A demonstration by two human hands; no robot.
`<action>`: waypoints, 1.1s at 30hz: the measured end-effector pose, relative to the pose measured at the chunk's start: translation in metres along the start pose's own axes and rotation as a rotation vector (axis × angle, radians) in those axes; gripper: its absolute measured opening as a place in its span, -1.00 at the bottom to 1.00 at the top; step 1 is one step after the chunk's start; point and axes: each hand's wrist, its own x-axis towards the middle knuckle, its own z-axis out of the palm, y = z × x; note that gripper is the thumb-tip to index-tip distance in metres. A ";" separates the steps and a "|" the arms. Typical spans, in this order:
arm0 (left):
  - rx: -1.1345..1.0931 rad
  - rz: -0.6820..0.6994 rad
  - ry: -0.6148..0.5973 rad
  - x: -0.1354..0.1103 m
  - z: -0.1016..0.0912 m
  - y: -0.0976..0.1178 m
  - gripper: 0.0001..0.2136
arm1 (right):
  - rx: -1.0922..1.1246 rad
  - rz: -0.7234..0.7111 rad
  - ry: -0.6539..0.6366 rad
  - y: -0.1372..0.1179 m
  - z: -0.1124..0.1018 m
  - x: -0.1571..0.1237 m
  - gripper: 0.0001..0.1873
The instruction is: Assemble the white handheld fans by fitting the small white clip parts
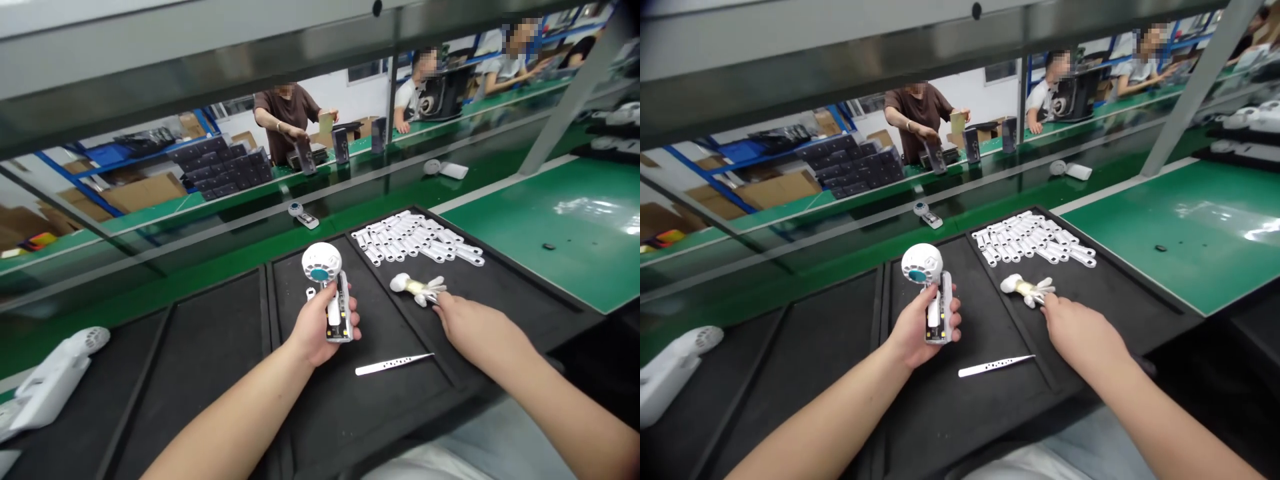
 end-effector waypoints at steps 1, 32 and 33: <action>0.023 0.024 -0.008 -0.001 0.001 0.000 -0.67 | 0.017 0.014 -0.007 0.001 -0.001 0.000 -0.86; 0.435 0.256 0.093 -0.031 0.024 -0.004 -0.60 | 0.691 -0.246 0.392 -0.071 -0.084 -0.045 -0.78; 0.436 0.259 0.106 -0.032 0.025 -0.003 -0.60 | 0.720 -0.223 0.412 -0.068 -0.085 -0.047 -0.78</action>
